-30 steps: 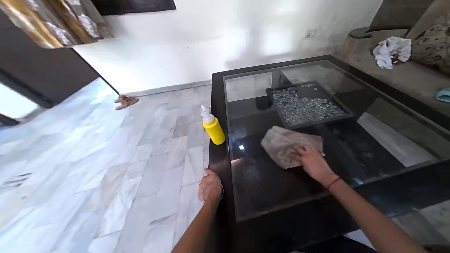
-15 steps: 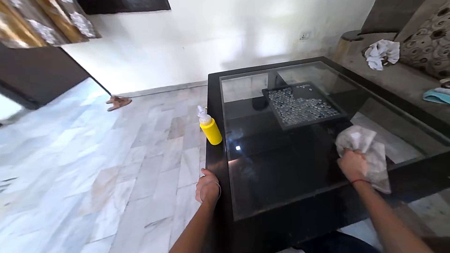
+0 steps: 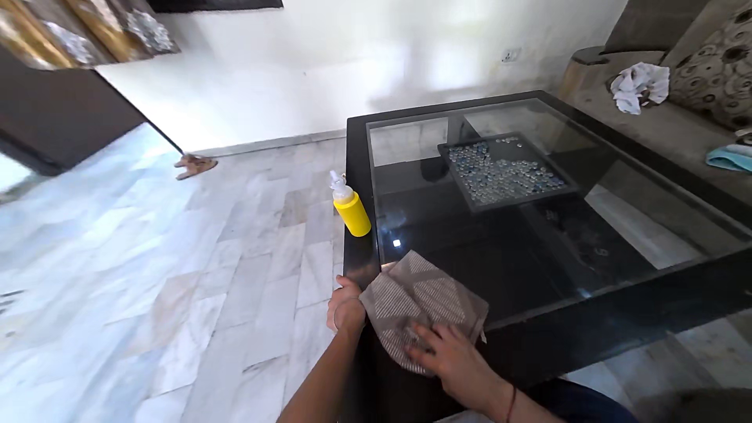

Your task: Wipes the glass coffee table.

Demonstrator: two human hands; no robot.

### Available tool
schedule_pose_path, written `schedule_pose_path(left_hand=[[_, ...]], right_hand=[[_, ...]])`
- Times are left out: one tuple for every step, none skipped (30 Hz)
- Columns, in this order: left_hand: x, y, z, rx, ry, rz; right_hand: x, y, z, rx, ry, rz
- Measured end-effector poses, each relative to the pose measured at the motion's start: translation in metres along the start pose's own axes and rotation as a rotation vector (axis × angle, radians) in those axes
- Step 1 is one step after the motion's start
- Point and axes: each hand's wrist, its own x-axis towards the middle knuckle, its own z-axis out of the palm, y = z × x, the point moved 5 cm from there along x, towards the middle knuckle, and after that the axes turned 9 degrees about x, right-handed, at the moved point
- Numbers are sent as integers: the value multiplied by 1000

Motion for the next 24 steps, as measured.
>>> schedule_pose_path(left_hand=[[1, 0, 1, -9, -4, -5], [1, 0, 1, -20, -12, -18], [1, 1, 0, -32, -15, -30], [0, 2, -1, -38, -11, -38], [-1, 3, -2, -35, -8, -42], [-2, 3, -2, -33, -5, -42], [-2, 3, -3, -36, -4, -40], [-2, 3, -2, -42, -2, -37], [-2, 2, -2, -40, -2, -31], [-1, 3, -3, -34, -5, -22], [-1, 3, -3, -22, -7, -19], [-1, 3, -3, -10, -7, -17], [-1, 3, -2, -8, -10, -12], [-2, 3, -2, -8, -8, -8], [-2, 3, -2, -8, -7, -8], [-2, 3, -2, -9, -10, -13], [-2, 3, -2, -16, -13, -21], [-3, 3, -3, -22, -15, -30], [-2, 3, -2, -27, -15, -37], [-2, 3, -2, -29, -10, -40], [-2, 2, -3, -32, -6, -43], [-2, 3, -3, -33, -5, -46], [-2, 3, -3, -32, -4, -48], [-2, 3, -2, -31, -3, -48]], right_hand=[[-8, -2, 3, -18, 25, -52], [-15, 1, 2, -45, 41, -79], [-21, 6, -3, -82, 64, -91], [-26, 15, -10, -124, 88, -83], [-32, 25, -19, -159, 107, -59], [-38, 38, -28, -188, 123, -18], [-46, 53, -38, -216, 130, 43], [-54, 68, -49, -238, 132, 121], [-64, 84, -61, -249, 129, 213], [-75, 100, -73, -266, 140, 304], [-89, 118, -85, -293, 165, 393], [-103, 135, -98, -331, 216, 479], [-119, 152, -110, -372, 279, 575], [-135, 165, -123, -403, 349, 684], [-150, 177, -135, -422, 425, 815], [-164, 185, -146, -411, 503, 967], [-176, 193, -156, -380, 585, 1103], [-185, 199, -165, -334, 662, 1212], [-192, 204, -173, -284, 715, 1305], [-194, 208, -179, -230, 745, 1385], [-191, 210, -184, -170, 768, 1437], [-186, 209, -187, -118, 794, 1458], [-178, 208, -188, -83, 813, 1458], [-167, 206, -188, -59, 824, 1443]])
